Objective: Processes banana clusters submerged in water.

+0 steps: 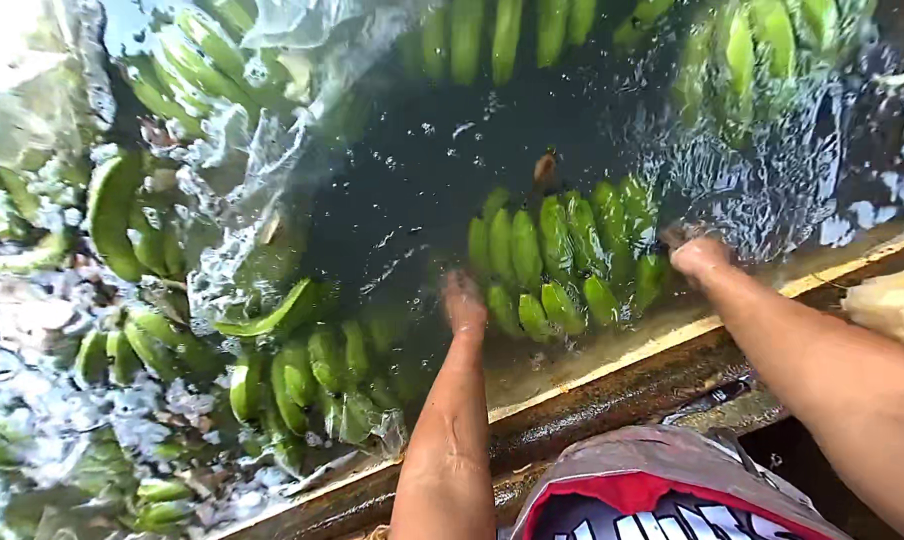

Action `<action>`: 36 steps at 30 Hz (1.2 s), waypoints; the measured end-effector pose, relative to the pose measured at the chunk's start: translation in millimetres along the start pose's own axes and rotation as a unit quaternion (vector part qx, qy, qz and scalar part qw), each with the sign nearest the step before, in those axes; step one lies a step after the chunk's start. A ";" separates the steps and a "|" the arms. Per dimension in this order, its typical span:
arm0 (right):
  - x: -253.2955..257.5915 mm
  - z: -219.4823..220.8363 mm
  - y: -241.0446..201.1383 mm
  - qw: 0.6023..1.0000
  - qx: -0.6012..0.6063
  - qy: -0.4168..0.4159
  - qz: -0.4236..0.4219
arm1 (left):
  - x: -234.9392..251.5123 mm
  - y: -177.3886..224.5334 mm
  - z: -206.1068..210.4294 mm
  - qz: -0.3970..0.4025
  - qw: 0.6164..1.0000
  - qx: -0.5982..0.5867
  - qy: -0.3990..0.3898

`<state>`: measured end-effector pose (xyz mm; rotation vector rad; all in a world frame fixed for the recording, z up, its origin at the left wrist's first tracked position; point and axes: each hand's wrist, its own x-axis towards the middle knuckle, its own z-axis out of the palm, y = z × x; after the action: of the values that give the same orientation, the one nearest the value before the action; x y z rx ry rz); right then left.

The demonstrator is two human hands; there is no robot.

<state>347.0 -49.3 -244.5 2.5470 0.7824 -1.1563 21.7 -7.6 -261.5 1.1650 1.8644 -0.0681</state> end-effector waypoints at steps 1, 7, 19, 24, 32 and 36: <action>5.4 1.7 5.8 0.999 0.036 0.005 -0.035 | 1.2 0.2 -0.6 -0.007 1.000 -0.003 0.000; 28.2 -5.9 15.1 0.995 0.061 -0.030 -0.071 | 3.8 1.6 -24.5 -0.104 0.994 0.031 -0.007; -27.4 -8.3 -69.6 0.975 0.022 0.104 -0.193 | -1.7 -32.8 -10.4 0.132 0.973 0.078 0.170; -96.1 26.9 -94.6 0.915 0.013 -0.051 -0.400 | -10.1 -32.3 -3.8 0.060 0.995 0.049 0.065; -116.8 87.2 -85.6 0.917 -0.135 -0.133 -0.351 | -29.6 -28.9 14.2 -0.056 0.994 -0.093 0.016; -105.7 79.2 -81.6 0.939 -0.114 -0.111 -0.304 | -52.9 -37.9 24.2 0.192 0.977 -0.091 -0.022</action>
<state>194.3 -54.1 -216.8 1.9855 1.6010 -1.3821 17.2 -76.3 -252.8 1.3596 1.5423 0.2854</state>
